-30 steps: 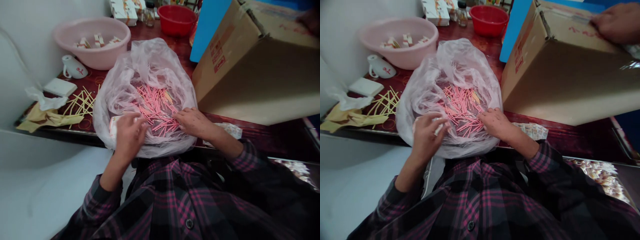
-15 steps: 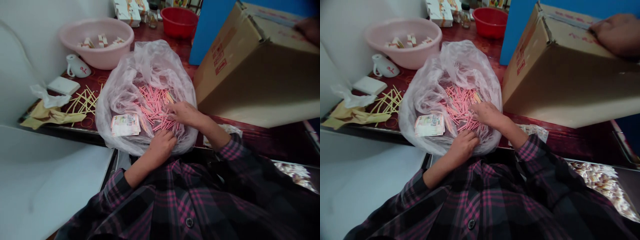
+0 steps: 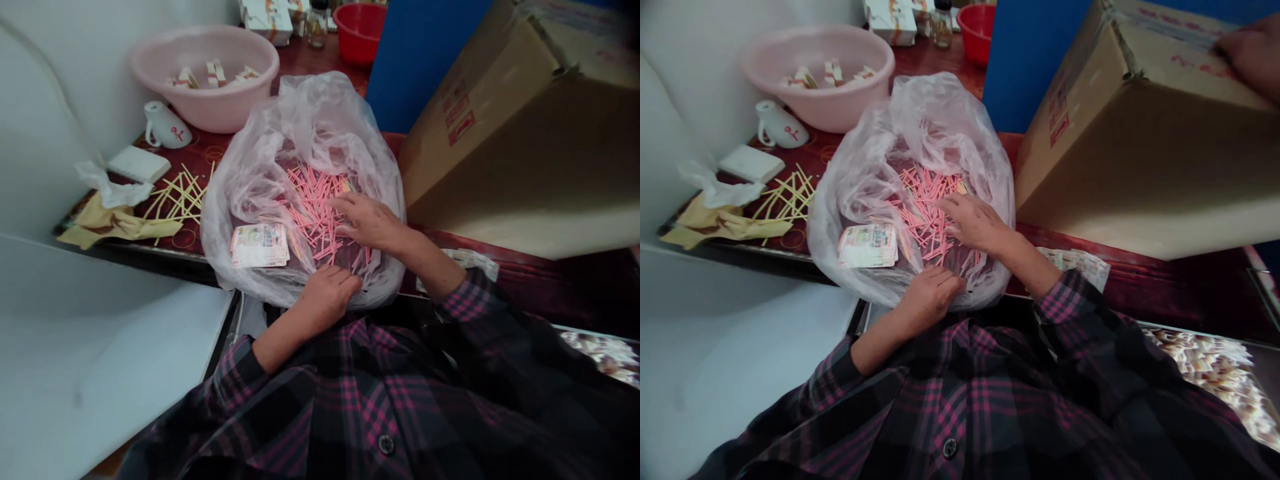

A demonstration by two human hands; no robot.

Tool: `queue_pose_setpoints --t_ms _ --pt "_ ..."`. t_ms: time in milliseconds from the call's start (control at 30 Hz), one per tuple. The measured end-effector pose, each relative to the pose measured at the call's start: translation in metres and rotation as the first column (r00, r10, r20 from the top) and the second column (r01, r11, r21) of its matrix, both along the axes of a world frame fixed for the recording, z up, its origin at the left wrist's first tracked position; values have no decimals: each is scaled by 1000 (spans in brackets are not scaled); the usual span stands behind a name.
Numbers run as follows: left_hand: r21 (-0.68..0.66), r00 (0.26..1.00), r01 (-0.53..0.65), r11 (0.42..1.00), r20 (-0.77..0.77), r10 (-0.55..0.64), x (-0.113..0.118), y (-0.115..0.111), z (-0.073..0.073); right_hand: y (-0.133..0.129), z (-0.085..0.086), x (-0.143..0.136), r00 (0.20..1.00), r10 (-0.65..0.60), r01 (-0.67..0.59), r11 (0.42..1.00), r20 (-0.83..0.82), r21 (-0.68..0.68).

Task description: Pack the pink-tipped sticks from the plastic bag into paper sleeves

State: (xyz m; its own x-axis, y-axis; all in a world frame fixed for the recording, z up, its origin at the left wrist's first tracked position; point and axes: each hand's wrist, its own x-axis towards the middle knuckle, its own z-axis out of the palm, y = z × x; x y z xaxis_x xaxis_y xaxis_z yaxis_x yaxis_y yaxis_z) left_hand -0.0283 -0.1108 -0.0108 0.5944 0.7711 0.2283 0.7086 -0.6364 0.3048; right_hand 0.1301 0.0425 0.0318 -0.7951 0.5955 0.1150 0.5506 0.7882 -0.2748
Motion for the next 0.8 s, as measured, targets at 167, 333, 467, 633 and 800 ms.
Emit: queue_pose_setpoints --t_ms 167,333,467,633,800 --pt "-40 998 1 999 65 1 1 -1 -1 -18 -14 -1 946 325 -325 944 -18 -61" --pt "-135 993 -28 990 111 43 2 -4 -2 -4 -36 -3 982 190 -187 977 -18 99" --pt "-184 970 4 983 241 41 -3 -6 9 18 -32 -4 991 -5 20 994 -136 108" --pt "-66 909 -161 985 377 174 -54 2 29 3 -30 6 976 131 -132 991 -172 5" --pt "-42 796 -586 809 159 584 -128 30 20 -3 -34 11 966 -37 40 999 -254 9"
